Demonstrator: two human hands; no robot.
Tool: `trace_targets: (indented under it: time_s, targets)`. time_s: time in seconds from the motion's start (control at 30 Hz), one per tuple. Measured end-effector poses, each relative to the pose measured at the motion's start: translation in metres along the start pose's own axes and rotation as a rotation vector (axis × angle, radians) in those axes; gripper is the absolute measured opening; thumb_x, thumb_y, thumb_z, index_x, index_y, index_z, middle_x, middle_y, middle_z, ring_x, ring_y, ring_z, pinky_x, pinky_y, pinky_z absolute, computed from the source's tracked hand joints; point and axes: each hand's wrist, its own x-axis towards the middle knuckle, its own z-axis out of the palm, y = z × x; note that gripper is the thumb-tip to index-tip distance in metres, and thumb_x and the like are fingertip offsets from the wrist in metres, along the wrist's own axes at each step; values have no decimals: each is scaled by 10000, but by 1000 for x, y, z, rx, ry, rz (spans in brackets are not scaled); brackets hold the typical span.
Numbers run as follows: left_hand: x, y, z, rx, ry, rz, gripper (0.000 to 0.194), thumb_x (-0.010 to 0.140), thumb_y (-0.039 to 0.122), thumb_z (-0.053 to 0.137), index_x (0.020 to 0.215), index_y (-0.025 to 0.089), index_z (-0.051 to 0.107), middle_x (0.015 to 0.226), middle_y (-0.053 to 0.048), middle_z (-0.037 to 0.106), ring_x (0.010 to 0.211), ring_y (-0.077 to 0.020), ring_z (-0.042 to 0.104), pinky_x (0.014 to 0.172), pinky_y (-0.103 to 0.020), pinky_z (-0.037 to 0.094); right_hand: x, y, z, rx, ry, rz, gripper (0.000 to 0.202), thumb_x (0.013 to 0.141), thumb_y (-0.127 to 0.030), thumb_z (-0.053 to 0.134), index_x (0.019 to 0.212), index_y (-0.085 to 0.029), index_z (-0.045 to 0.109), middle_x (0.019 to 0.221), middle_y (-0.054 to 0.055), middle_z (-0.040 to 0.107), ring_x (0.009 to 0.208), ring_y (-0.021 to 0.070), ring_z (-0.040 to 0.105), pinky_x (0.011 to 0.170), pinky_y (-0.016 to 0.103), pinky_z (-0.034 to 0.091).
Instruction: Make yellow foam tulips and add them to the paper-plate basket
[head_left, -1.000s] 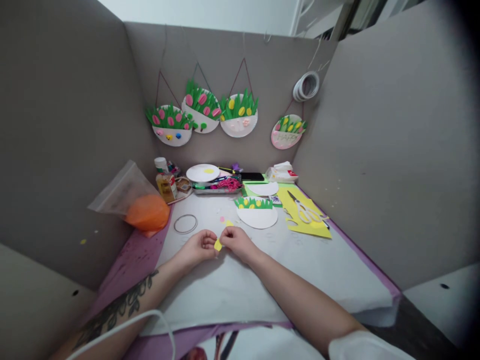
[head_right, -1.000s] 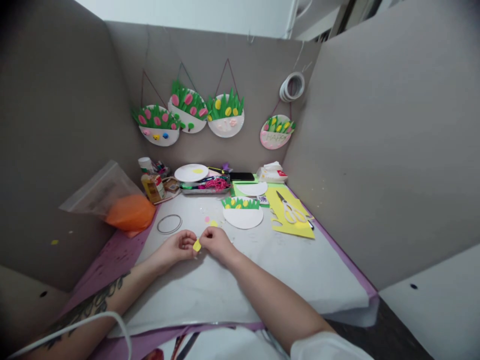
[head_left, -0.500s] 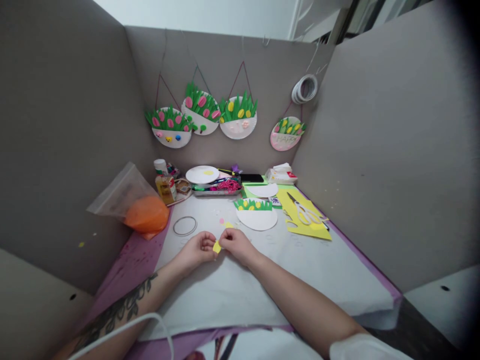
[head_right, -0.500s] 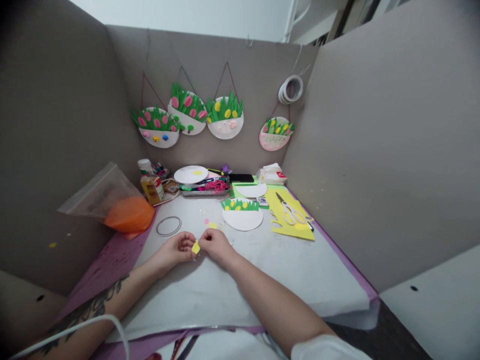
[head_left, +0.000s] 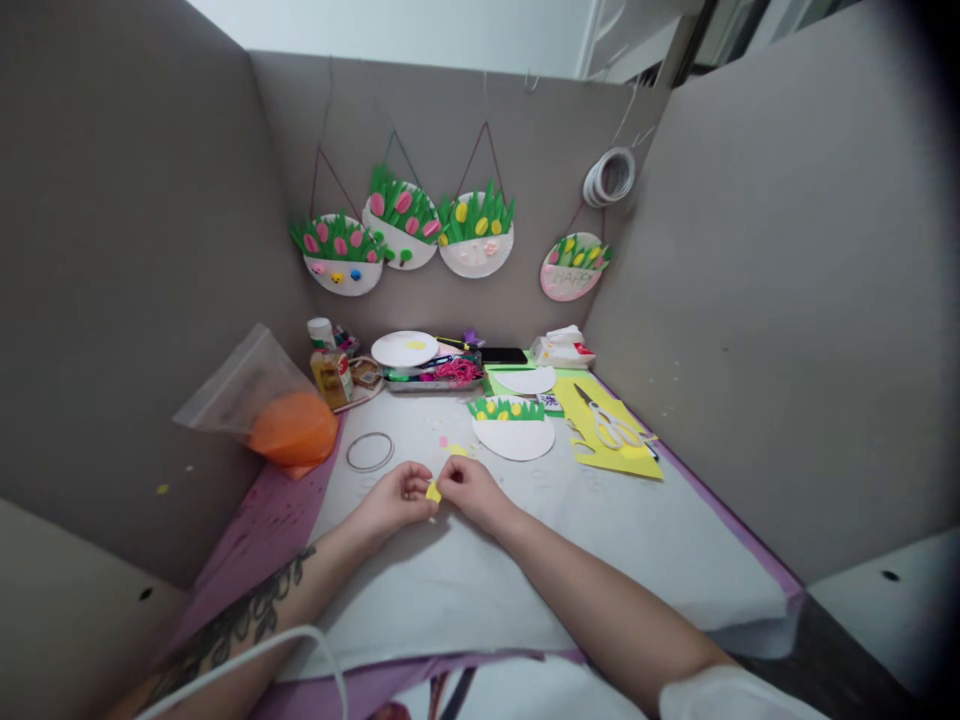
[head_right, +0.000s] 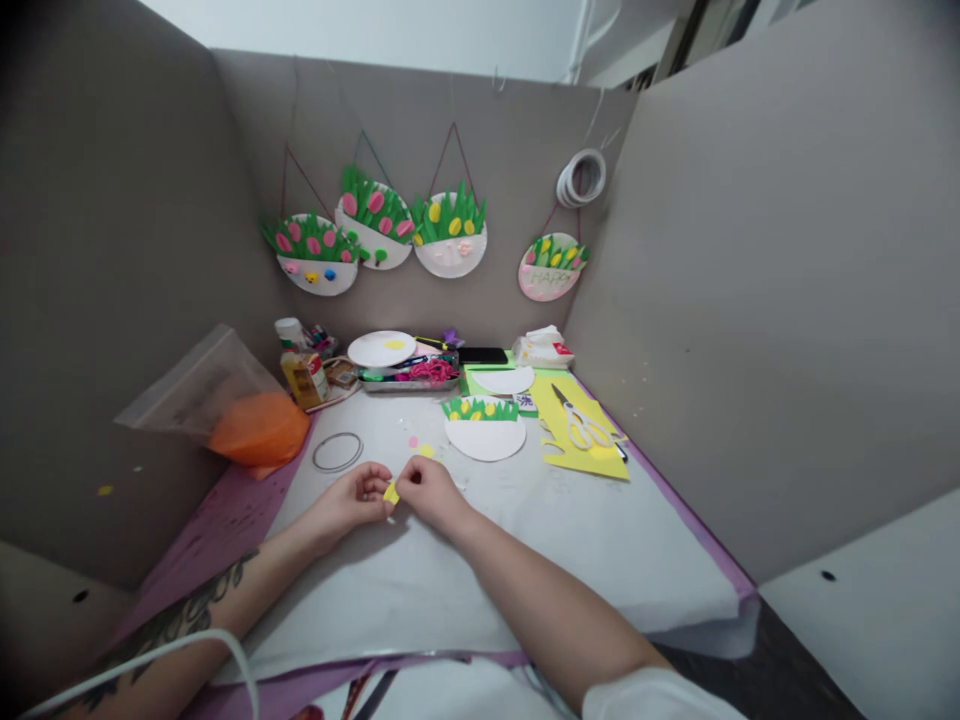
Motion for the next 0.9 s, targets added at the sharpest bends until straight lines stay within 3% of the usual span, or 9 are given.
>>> trace_targets:
  time_s: [0.23, 0.33, 0.47, 0.63, 0.77, 0.9]
  targets:
    - [-1, -2, -2, 98, 38, 36, 374, 607, 232, 689, 881, 176, 441, 586, 66, 552, 507, -86, 523, 525, -203, 376, -1, -2, 2, -5, -14, -15, 47, 648, -155, 537, 619, -151, 574, 589, -30, 541, 573, 96, 459, 548, 201, 355]
    - [0, -3, -2, 172, 47, 58, 359, 608, 215, 673, 887, 173, 451, 547, 78, 523, 477, -79, 495, 488, -189, 335, -1, -5, -2, 39, 8, -36, 132, 704, -205, 528, 698, -152, 649, 634, -10, 575, 612, 109, 487, 582, 211, 372]
    - [1, -5, -3, 183, 54, 81, 371, 610, 231, 670, 905, 179, 452, 546, 81, 520, 482, -85, 503, 484, -188, 328, -1, -7, -9, 124, -4, 27, 216, 752, -285, 514, 816, -152, 671, 596, -19, 545, 530, 98, 442, 509, 211, 338]
    - [2, -5, -3, 173, 62, 110, 372, 616, 264, 676, 889, 190, 435, 556, 83, 530, 488, -91, 511, 497, -196, 348, -5, -10, -4, 40, -63, -65, 121, 705, -264, 580, 707, -151, 623, 649, -12, 571, 613, 106, 484, 586, 214, 372]
    - [2, -5, -2, 197, 48, 134, 355, 632, 272, 664, 886, 189, 430, 565, 71, 550, 496, -95, 519, 505, -200, 362, -6, -11, 0, -77, 11, -111, 101, 684, -197, 564, 591, -158, 557, 607, -21, 533, 606, 104, 470, 583, 211, 358]
    - [0, -2, -1, 239, 59, 163, 318, 648, 236, 632, 896, 186, 440, 582, 56, 577, 518, -100, 535, 520, -204, 373, -5, -9, -2, 27, 44, -67, 111, 688, -221, 554, 598, -159, 537, 585, -33, 501, 578, 98, 443, 558, 208, 347]
